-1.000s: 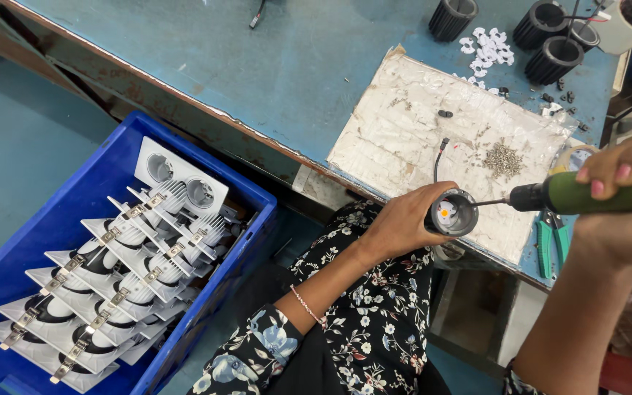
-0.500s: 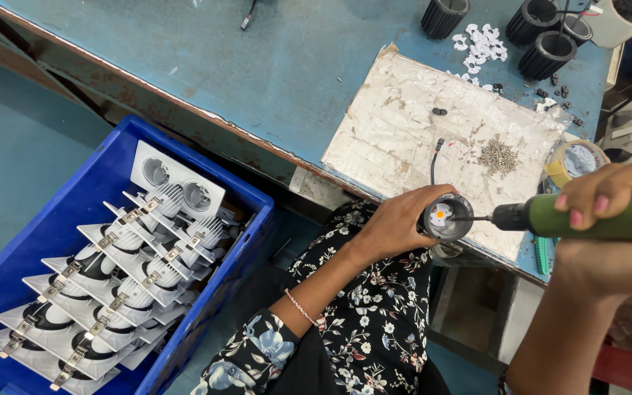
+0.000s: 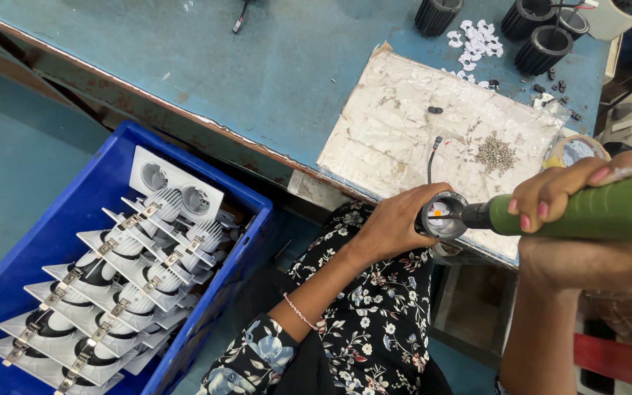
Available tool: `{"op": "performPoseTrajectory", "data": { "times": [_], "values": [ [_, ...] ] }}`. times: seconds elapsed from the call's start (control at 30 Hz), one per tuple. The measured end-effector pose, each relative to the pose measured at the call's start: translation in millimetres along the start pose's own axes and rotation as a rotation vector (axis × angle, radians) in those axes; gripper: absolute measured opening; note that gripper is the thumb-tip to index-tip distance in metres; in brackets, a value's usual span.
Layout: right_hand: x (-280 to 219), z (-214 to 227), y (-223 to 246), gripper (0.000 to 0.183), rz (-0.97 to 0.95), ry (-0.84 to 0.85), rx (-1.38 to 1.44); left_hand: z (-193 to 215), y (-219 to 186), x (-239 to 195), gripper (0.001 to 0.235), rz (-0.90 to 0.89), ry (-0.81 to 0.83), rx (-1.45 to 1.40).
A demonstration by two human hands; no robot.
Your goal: The person assembles light fixtures by hand and uses a power screwdriver to secure various internal and external components of the circular housing.
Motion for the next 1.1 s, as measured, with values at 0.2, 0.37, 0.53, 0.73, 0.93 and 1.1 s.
{"op": "performPoseTrajectory", "data": {
  "times": [0.2,0.37,0.53,0.73,0.93,1.1],
  "values": [
    [10.4,-5.8,4.5,0.085,0.012,0.013,-0.107,1.8,-1.7,-0.4,0.077,0.004,-0.005,-0.003],
    [33.5,-17.4,10.2,0.086,0.072,0.177,-0.083,2.8,-2.6,0.6,0.078,-0.014,-0.016,0.001],
    [46.2,-14.6,5.4,0.083,0.023,0.489,0.245,2.4,-3.2,0.4,0.079,-0.001,-0.013,0.012],
    [44.1,-20.0,-2.2,0.089,0.002,0.393,0.292,1.9,-2.3,1.3,0.081,-0.019,-0.036,0.024],
    [45.6,-37.5,5.3,0.088,-0.025,0.350,0.311,0.9,-3.2,0.6,0.078,0.023,-0.035,0.006],
    [54.0,-39.8,21.7,0.079,-0.023,0.425,0.331,2.5,-7.9,0.1,0.077,0.028,-0.048,0.019]
  ]
}}
Point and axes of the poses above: each hand's wrist, its own x-axis towards the middle knuckle, its own z-axis out of the back of the hand, y = z × x, the point moved 5 cm from there along x, towards the middle knuckle, and after that the axes turned 15 degrees about y, right-handed, at the moved point
